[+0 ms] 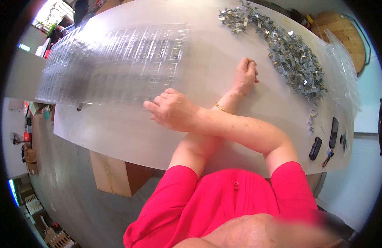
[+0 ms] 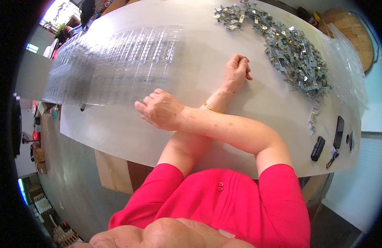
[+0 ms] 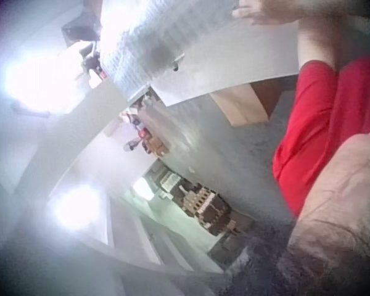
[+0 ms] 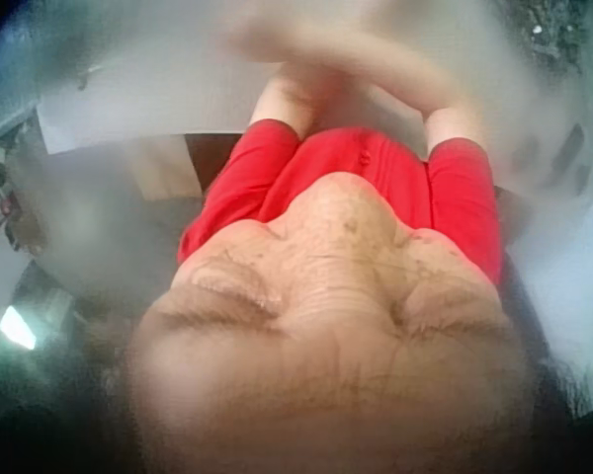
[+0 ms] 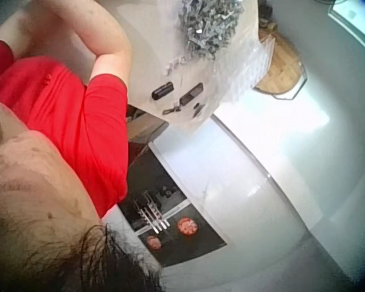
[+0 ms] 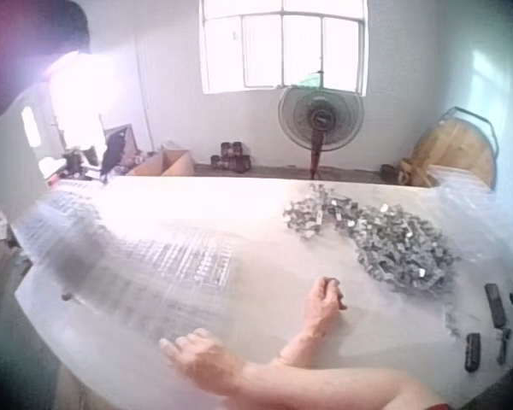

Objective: The person assembles metal components by hand, picking up a metal bracket and a pin, inserting the pin into the bracket, and placing the assembled unit into a plastic tray.

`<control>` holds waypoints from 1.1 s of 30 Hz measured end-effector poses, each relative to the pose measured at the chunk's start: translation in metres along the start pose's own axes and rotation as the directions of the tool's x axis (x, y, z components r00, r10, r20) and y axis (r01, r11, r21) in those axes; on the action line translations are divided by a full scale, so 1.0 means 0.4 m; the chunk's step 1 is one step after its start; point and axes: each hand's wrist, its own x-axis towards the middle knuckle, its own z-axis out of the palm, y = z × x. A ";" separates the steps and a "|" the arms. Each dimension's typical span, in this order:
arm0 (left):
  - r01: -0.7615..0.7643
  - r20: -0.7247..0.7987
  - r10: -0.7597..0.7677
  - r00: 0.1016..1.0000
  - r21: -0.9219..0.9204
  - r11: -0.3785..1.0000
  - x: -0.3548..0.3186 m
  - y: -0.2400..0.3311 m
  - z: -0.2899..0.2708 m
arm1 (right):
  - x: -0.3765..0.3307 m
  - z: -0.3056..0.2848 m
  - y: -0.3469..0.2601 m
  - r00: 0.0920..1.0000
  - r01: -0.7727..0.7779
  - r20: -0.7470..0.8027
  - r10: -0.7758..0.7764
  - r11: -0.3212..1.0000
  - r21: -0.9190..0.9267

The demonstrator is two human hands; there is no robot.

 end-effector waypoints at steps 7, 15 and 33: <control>0.015 -0.011 -0.017 1.000 -0.168 0.986 0.014 0.012 -0.010 | -0.048 -0.155 0.110 0.931 -0.044 -0.363 0.031 0.999 -0.028; 0.005 0.094 0.035 0.995 -0.399 0.917 0.021 0.004 -0.018 | -0.295 -0.355 0.271 0.642 -0.636 -0.535 0.548 0.771 0.026; 0.095 0.184 -0.079 0.980 -0.081 0.992 -0.021 0.048 -0.020 | -0.424 -0.278 0.326 0.364 -0.457 -0.276 0.889 0.429 0.780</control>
